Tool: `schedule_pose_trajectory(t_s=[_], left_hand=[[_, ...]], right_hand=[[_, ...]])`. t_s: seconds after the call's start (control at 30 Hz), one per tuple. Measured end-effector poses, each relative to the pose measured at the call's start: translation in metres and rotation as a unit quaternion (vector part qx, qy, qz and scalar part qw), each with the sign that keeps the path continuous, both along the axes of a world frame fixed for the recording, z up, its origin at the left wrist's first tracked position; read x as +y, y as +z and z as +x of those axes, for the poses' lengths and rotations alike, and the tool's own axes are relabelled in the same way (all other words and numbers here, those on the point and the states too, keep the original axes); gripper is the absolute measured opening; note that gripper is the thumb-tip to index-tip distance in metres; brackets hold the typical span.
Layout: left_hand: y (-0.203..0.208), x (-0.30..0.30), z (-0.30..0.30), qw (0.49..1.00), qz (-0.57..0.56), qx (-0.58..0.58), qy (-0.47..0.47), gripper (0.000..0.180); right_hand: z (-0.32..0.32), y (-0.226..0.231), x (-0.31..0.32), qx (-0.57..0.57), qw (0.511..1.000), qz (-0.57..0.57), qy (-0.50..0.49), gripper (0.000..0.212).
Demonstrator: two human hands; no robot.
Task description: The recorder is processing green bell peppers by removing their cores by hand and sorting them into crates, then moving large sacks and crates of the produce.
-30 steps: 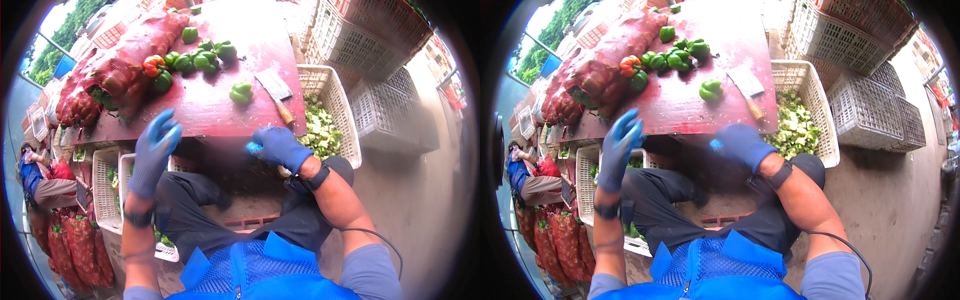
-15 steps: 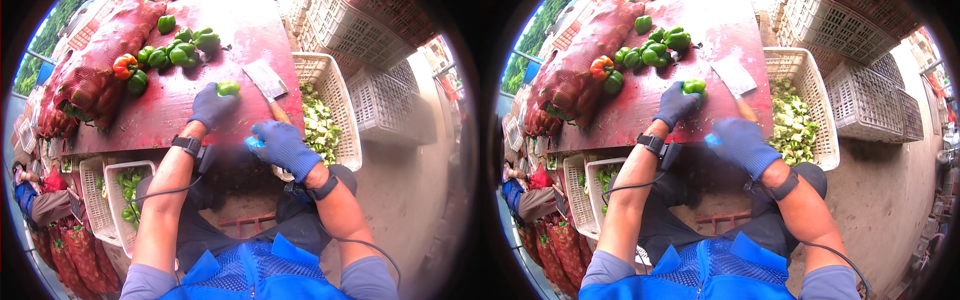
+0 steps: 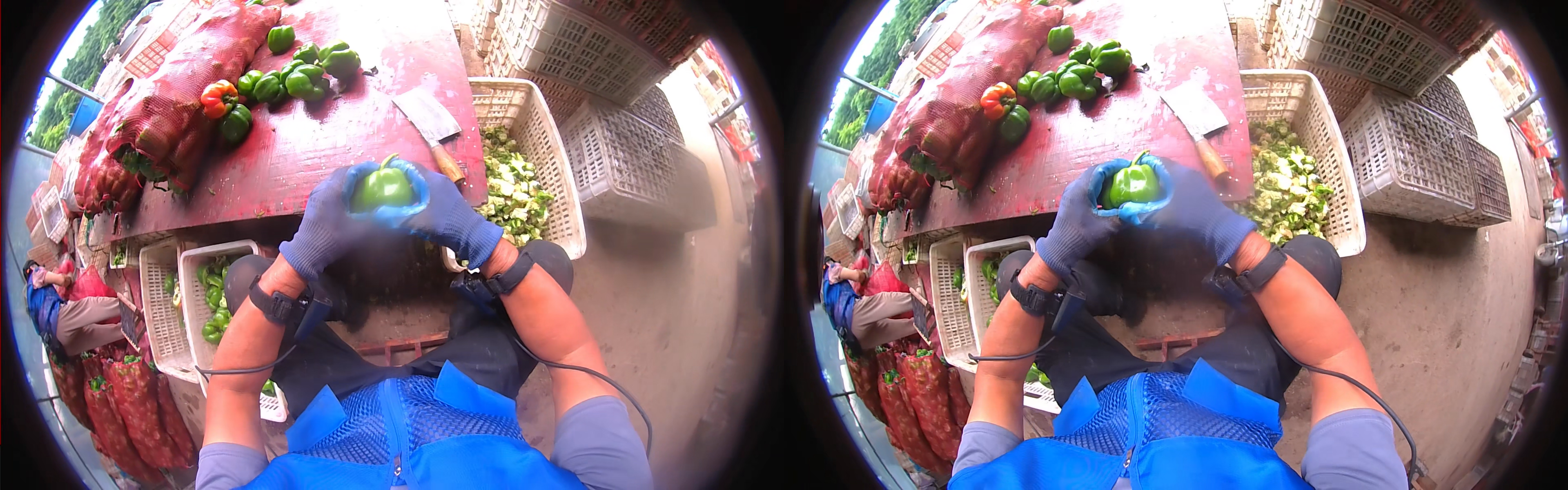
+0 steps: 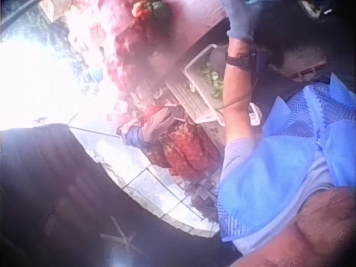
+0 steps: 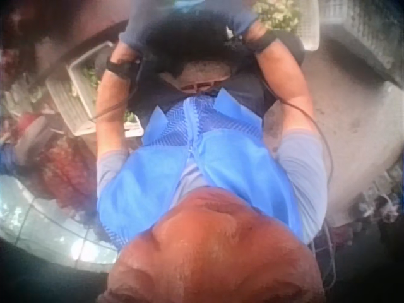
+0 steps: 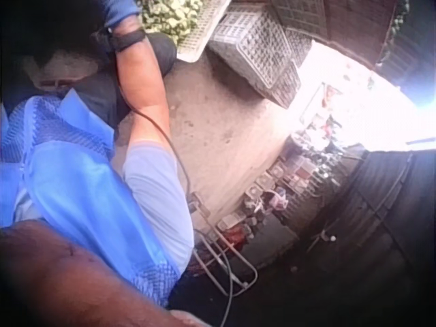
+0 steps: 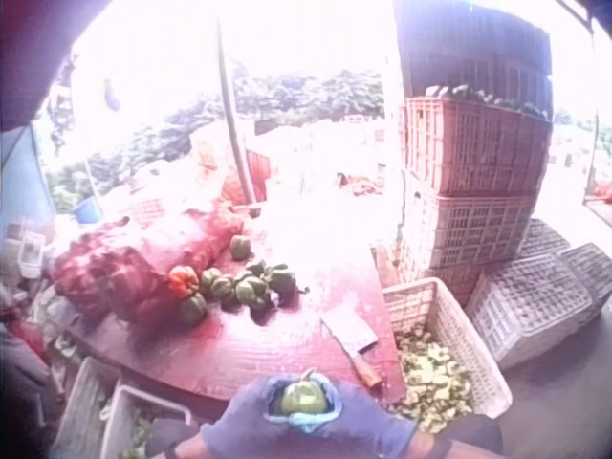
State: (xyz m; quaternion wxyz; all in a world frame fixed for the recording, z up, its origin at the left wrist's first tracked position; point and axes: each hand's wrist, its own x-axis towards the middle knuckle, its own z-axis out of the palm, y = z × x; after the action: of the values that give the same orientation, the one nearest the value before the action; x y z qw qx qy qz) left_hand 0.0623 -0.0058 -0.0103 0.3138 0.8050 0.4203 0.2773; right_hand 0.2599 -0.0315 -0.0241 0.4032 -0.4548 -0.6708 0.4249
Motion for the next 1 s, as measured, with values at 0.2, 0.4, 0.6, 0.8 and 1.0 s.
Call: schedule_pose_trajectory(t_s=[0.2,0.4,0.6,0.8,1.0], left_hand=[[-0.022,-0.015,0.001,0.998,-0.037,-0.031,0.038,0.053],[-0.049,-0.03,0.001,0.836,-0.378,-0.39,0.084,0.043],[-0.067,-0.035,-0.028,0.971,-0.129,-0.192,-0.057,0.036],[-0.067,-0.036,-0.004,0.762,-0.468,-0.416,0.167,0.048],[-0.089,-0.031,0.006,0.748,-0.445,-0.437,0.226,0.049]], right_hand=[[-0.006,-0.024,-0.003,-0.034,0.995,0.085,-0.04,0.063],[-0.012,-0.044,0.016,-0.081,0.996,0.045,-0.004,0.069],[-0.045,-0.043,0.027,-0.119,0.992,0.041,0.018,0.059],[-0.038,-0.05,0.021,-0.171,0.974,0.142,0.042,0.062],[-0.034,-0.044,0.028,0.039,0.984,-0.155,0.075,0.054]])
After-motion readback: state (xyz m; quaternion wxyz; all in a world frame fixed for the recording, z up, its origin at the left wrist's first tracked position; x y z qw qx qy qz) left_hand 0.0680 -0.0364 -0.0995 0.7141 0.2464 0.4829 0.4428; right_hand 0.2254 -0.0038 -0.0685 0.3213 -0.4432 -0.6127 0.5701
